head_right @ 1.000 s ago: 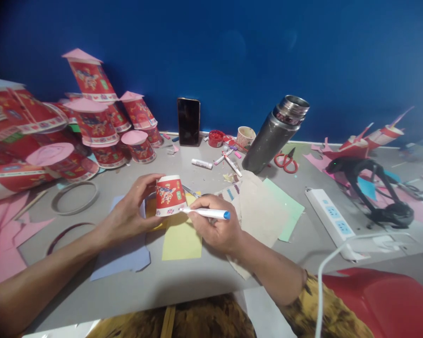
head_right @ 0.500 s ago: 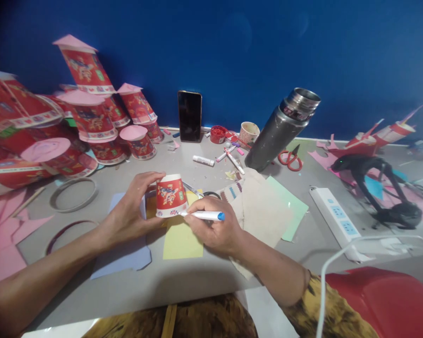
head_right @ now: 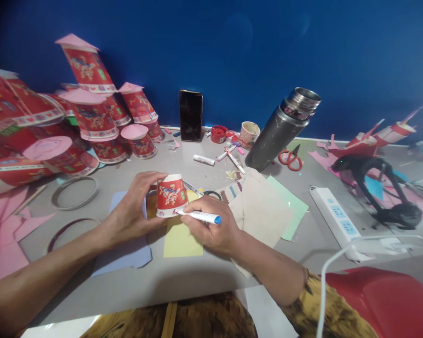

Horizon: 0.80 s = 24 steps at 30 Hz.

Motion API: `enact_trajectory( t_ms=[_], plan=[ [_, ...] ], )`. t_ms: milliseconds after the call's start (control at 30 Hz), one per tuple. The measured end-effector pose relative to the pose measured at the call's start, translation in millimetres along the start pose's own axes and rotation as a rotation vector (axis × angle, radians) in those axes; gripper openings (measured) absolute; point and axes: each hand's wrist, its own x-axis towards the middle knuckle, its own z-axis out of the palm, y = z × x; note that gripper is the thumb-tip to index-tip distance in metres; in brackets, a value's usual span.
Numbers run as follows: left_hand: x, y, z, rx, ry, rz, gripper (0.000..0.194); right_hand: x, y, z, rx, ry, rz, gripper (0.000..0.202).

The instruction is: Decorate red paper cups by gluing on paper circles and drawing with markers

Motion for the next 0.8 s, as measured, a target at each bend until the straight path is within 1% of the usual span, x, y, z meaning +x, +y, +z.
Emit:
enact_trajectory(
  t_ms=[167,300,433,533,667,733,800],
  plan=[
    [-0.5,-0.5,-0.8,-0.007,-0.012,-0.015,0.076,1.1,-2.1,-2.2,0.002,-0.001,0.014,0.006],
    [-0.8,-1.3,-0.6,-0.008,-0.019,-0.007,0.075,1.2,-2.8,-1.5,0.011,0.011,-0.019,0.006],
    [-1.0,-1.5,0.6,-0.012,-0.018,0.003,0.074,1.5,-3.0,0.4,0.018,-0.008,-0.03,0.006],
    [-0.8,-1.1,1.0,-0.016,-0.014,0.005,0.074,1.3,-3.6,0.4,0.01,-0.024,0.004,0.007],
    [-0.6,-1.4,0.0,-0.006,-0.021,-0.006,0.074,0.0,-4.5,-1.2,0.009,-0.005,0.081,0.008],
    [-0.5,-1.8,-0.6,-0.005,-0.026,-0.012,0.076,-0.2,-4.7,-1.6,0.018,0.005,0.088,0.008],
    [-0.4,-1.9,-0.7,-0.006,-0.03,-0.02,0.077,0.0,-4.5,-1.0,0.018,0.01,0.064,0.008]
  ],
)
